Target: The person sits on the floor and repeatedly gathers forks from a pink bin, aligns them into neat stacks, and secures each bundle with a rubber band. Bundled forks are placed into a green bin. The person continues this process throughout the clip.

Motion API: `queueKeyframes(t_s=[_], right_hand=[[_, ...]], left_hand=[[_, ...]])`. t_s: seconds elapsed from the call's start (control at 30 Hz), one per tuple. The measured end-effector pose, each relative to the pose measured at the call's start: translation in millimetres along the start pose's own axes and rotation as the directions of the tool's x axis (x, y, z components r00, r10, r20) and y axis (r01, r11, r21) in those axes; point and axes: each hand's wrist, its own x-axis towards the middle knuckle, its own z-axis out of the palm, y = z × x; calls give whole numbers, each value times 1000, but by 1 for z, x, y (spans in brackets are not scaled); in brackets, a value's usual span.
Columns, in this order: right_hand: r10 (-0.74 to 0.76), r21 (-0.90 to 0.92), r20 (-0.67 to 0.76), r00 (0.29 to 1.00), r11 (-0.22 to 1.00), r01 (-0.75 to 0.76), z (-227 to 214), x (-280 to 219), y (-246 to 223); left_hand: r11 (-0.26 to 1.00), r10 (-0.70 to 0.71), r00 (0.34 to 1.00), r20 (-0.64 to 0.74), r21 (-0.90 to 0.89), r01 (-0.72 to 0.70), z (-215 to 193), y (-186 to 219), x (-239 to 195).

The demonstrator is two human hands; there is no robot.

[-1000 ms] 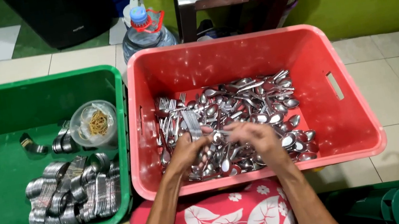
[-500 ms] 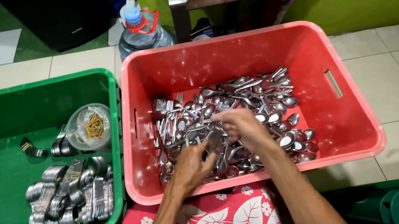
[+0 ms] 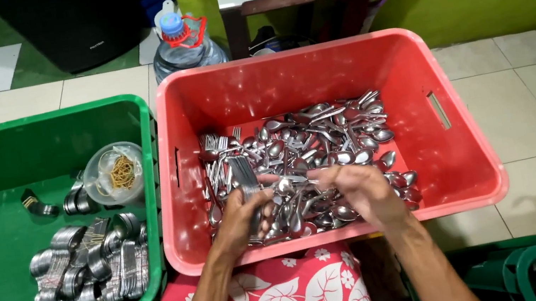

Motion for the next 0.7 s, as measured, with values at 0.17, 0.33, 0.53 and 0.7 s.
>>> queueKeyframes(t_s=[0.17,0.33,0.53,0.7], right_hand=[[360,635,-55,931,732,-245,-15,32,47],[420,363,-50,906,853,-375,46,54,-7],[138,-592,168,976,805,-11,105,18,-69],[289,-835,1,957,526,-158,33,2,-30]], left_hand=[[997,39,998,40,67,-41,7,-3,-4],[707,215,971,104,670,-228,12,-22,-5],[543,188,968,166,804,-243,11,-22,-8],[970,-39,995,-88,237,59,8,-12,3]])
